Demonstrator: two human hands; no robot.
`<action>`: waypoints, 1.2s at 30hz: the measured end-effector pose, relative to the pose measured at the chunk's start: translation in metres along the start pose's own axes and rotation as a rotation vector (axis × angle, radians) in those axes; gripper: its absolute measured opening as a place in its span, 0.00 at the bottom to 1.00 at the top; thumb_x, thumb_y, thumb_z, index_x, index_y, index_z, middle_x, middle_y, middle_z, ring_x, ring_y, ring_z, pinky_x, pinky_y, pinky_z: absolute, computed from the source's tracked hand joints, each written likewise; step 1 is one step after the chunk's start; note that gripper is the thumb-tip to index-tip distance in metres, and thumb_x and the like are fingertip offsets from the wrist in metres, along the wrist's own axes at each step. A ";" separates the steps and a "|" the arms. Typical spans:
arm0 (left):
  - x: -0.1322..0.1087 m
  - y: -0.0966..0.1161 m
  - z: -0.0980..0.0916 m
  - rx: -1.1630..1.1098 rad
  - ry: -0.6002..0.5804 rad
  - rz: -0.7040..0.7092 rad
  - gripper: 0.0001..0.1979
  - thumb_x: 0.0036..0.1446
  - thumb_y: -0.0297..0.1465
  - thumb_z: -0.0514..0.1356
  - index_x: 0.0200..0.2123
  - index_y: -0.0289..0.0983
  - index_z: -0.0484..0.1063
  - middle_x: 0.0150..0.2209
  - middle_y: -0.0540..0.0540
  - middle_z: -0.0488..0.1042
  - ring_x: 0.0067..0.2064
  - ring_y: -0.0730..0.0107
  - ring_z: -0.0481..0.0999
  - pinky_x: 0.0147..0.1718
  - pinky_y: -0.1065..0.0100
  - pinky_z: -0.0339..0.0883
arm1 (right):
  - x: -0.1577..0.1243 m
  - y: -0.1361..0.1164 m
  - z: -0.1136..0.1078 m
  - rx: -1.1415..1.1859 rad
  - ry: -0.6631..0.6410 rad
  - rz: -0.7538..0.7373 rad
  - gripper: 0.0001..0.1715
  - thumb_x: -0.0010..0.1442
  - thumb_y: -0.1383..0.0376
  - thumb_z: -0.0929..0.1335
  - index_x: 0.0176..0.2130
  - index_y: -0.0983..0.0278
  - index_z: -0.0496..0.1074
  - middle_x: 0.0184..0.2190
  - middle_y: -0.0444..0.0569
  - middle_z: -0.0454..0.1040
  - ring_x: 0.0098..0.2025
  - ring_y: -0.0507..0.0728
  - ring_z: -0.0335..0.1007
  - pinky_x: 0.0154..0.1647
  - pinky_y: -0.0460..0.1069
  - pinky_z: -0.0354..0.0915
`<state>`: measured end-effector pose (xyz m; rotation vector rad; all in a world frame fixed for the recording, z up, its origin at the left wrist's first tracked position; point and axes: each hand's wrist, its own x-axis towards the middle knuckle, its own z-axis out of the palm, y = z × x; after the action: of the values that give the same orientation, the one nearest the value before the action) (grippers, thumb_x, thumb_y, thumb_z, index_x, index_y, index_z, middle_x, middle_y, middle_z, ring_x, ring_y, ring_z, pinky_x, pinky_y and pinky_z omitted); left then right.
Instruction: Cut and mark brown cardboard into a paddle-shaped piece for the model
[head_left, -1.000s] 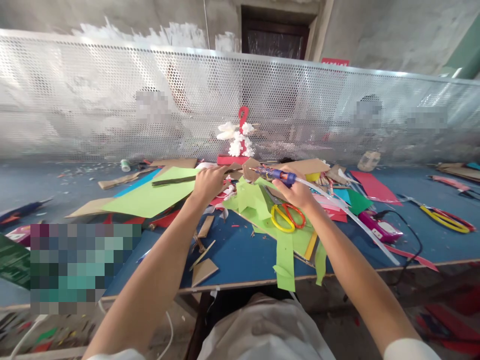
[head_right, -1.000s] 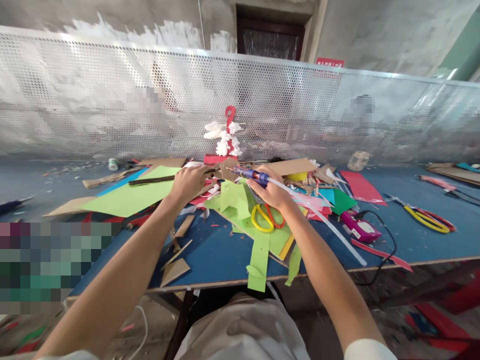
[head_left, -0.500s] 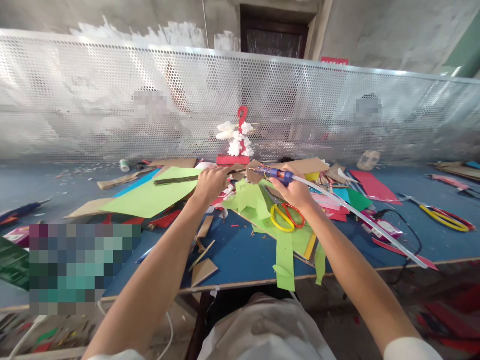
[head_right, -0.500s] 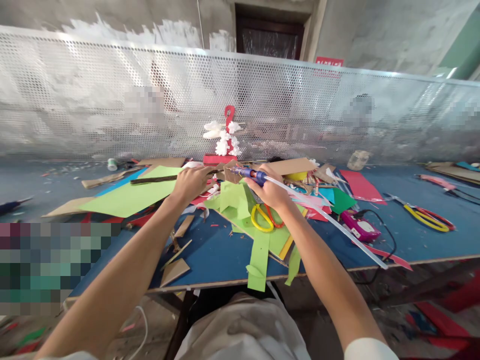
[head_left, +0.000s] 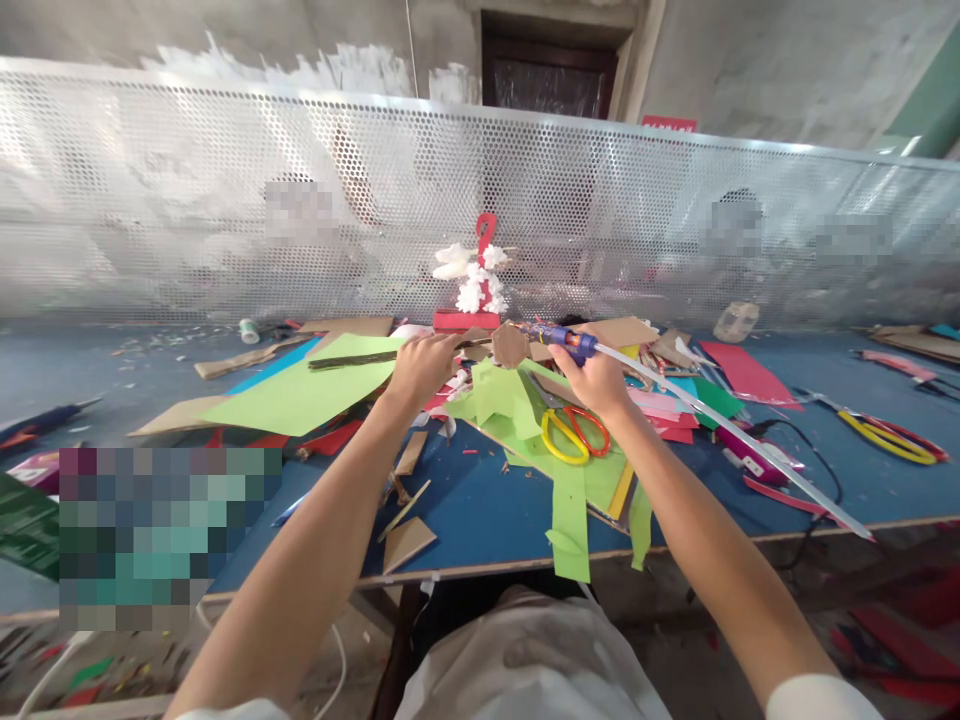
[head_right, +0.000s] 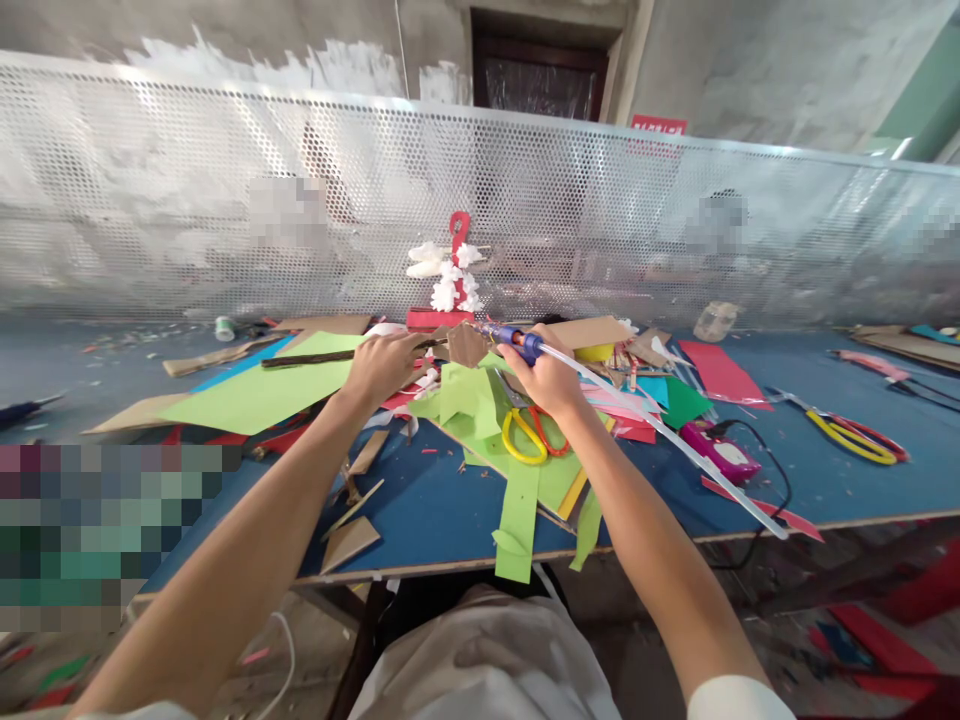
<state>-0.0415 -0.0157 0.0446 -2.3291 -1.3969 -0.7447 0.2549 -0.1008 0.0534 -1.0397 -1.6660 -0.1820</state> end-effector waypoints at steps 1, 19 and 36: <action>0.000 0.000 0.000 -0.003 -0.001 -0.001 0.25 0.60 0.29 0.62 0.61 0.42 0.81 0.51 0.35 0.86 0.47 0.48 0.85 0.48 0.54 0.74 | 0.000 0.000 0.000 -0.002 0.000 -0.003 0.23 0.70 0.40 0.67 0.40 0.55 0.67 0.35 0.50 0.75 0.39 0.63 0.73 0.44 0.57 0.68; -0.002 -0.008 -0.002 0.005 0.045 -0.037 0.26 0.62 0.32 0.63 0.63 0.46 0.80 0.46 0.38 0.87 0.45 0.49 0.85 0.40 0.58 0.71 | 0.000 0.004 -0.004 0.064 -0.036 0.007 0.23 0.72 0.41 0.66 0.40 0.56 0.69 0.36 0.50 0.77 0.41 0.63 0.75 0.47 0.57 0.68; 0.000 0.005 -0.005 -0.009 -0.021 -0.059 0.26 0.60 0.31 0.63 0.62 0.45 0.80 0.48 0.36 0.87 0.44 0.47 0.84 0.45 0.53 0.74 | -0.004 0.004 0.008 0.003 -0.056 -0.040 0.23 0.72 0.41 0.66 0.40 0.55 0.68 0.35 0.50 0.75 0.41 0.63 0.74 0.46 0.57 0.69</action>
<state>-0.0384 -0.0209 0.0484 -2.3175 -1.4803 -0.7468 0.2525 -0.0954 0.0457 -1.0172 -1.7383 -0.1779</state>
